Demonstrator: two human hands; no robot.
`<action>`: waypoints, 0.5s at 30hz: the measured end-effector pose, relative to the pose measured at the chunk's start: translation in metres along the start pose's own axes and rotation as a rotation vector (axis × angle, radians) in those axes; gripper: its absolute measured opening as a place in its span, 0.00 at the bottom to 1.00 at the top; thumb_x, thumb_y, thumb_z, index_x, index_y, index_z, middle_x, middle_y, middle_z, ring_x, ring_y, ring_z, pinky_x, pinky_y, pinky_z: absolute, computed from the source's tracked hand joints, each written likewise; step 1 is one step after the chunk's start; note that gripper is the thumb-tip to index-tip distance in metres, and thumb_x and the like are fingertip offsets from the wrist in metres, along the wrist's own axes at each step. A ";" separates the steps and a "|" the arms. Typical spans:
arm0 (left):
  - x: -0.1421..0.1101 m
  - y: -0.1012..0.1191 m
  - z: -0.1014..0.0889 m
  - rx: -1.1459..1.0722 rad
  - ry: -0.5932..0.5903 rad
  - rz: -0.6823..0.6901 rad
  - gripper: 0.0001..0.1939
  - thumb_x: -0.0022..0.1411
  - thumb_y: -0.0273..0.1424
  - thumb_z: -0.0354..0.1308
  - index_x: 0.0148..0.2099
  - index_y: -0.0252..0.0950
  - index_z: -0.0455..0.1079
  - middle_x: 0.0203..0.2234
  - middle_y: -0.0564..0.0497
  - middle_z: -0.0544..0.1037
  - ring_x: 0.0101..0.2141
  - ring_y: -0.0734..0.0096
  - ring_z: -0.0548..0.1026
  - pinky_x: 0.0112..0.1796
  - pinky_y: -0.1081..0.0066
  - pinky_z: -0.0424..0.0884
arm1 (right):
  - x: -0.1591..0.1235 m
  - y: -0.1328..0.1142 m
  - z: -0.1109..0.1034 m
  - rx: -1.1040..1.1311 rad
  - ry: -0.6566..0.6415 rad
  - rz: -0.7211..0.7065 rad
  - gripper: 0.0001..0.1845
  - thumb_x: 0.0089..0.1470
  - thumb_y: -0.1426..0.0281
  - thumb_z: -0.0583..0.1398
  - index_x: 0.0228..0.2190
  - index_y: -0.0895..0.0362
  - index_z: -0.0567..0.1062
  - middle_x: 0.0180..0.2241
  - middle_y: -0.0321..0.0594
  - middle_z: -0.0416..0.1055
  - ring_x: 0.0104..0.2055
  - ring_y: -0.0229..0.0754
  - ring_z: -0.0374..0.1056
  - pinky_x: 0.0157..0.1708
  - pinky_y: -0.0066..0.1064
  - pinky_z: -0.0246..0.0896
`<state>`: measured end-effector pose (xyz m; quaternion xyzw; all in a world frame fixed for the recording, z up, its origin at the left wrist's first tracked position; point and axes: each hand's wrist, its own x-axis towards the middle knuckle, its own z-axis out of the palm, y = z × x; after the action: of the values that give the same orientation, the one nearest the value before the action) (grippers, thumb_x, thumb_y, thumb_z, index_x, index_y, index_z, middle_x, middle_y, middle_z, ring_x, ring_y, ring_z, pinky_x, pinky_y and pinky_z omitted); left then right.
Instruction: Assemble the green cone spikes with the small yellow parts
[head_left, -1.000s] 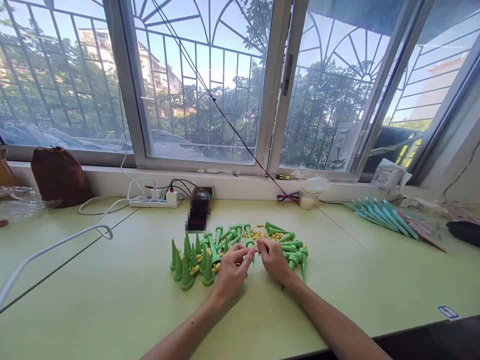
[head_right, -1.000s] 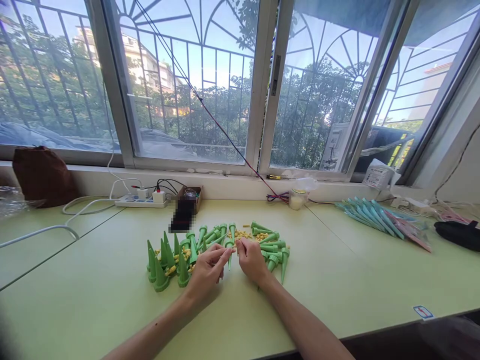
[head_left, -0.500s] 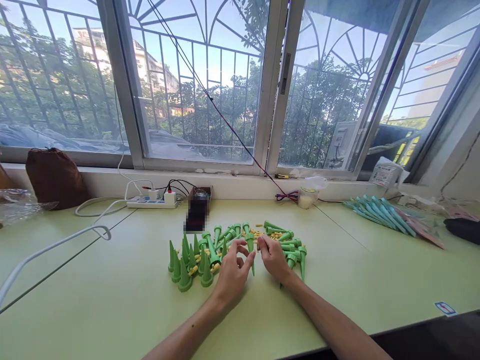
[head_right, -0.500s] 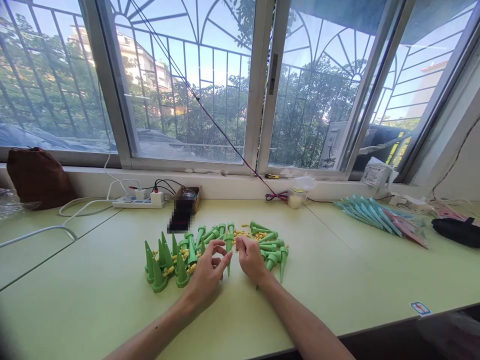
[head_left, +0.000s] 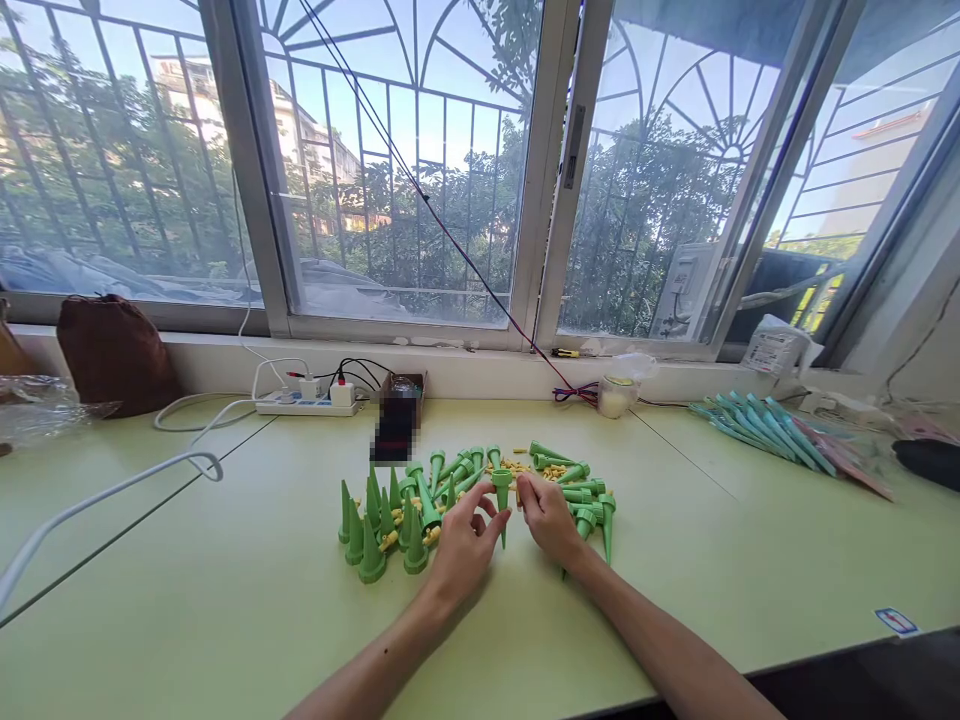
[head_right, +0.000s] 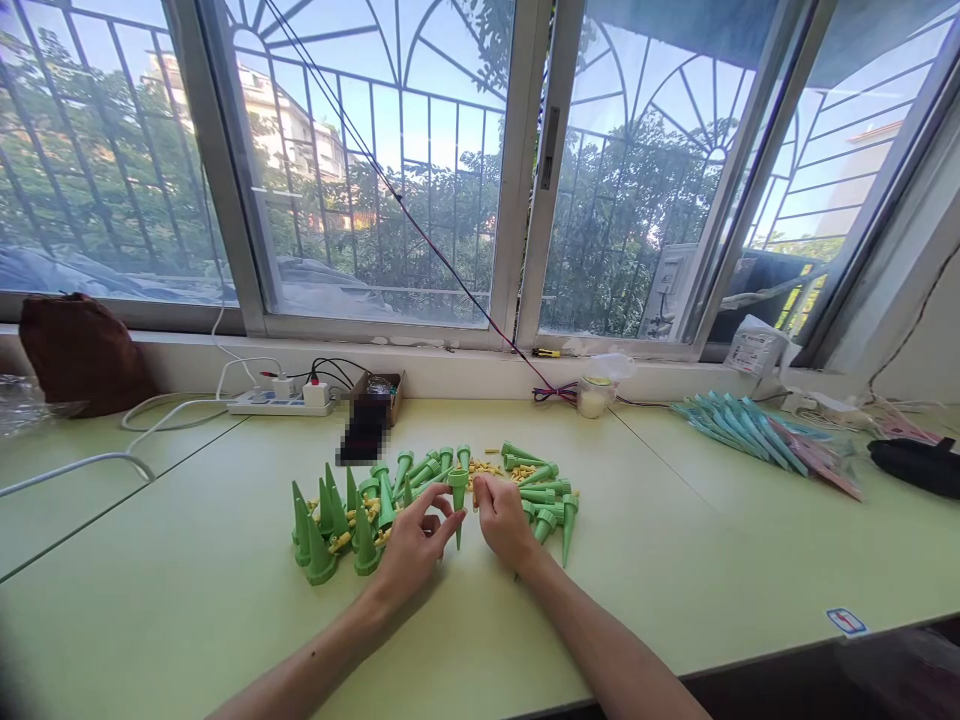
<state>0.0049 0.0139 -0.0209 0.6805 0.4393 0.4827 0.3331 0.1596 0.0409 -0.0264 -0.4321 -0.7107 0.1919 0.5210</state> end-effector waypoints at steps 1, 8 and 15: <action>0.000 0.000 0.000 0.006 0.001 0.000 0.14 0.60 0.39 0.57 0.46 0.38 0.66 0.29 0.56 0.71 0.19 0.78 0.63 0.23 0.74 0.60 | 0.000 0.000 0.000 0.000 -0.002 0.005 0.24 0.68 0.60 0.46 0.21 0.54 0.60 0.19 0.32 0.58 0.21 0.36 0.54 0.25 0.30 0.48; 0.000 0.005 0.002 -0.026 -0.014 -0.027 0.13 0.60 0.40 0.57 0.44 0.37 0.65 0.16 0.61 0.65 0.20 0.73 0.64 0.25 0.74 0.58 | 0.001 -0.002 0.000 -0.037 -0.008 -0.008 0.24 0.67 0.60 0.46 0.21 0.54 0.61 0.19 0.33 0.59 0.22 0.37 0.54 0.25 0.30 0.47; -0.001 0.009 0.001 -0.101 -0.063 -0.110 0.18 0.60 0.41 0.57 0.48 0.36 0.63 0.17 0.59 0.72 0.14 0.76 0.62 0.19 0.75 0.57 | 0.001 -0.007 0.001 -0.035 -0.016 -0.019 0.25 0.68 0.58 0.46 0.21 0.54 0.61 0.19 0.34 0.61 0.22 0.37 0.55 0.25 0.30 0.49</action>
<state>0.0085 0.0090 -0.0137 0.6525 0.4404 0.4636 0.4067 0.1562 0.0382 -0.0211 -0.4327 -0.7223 0.1780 0.5093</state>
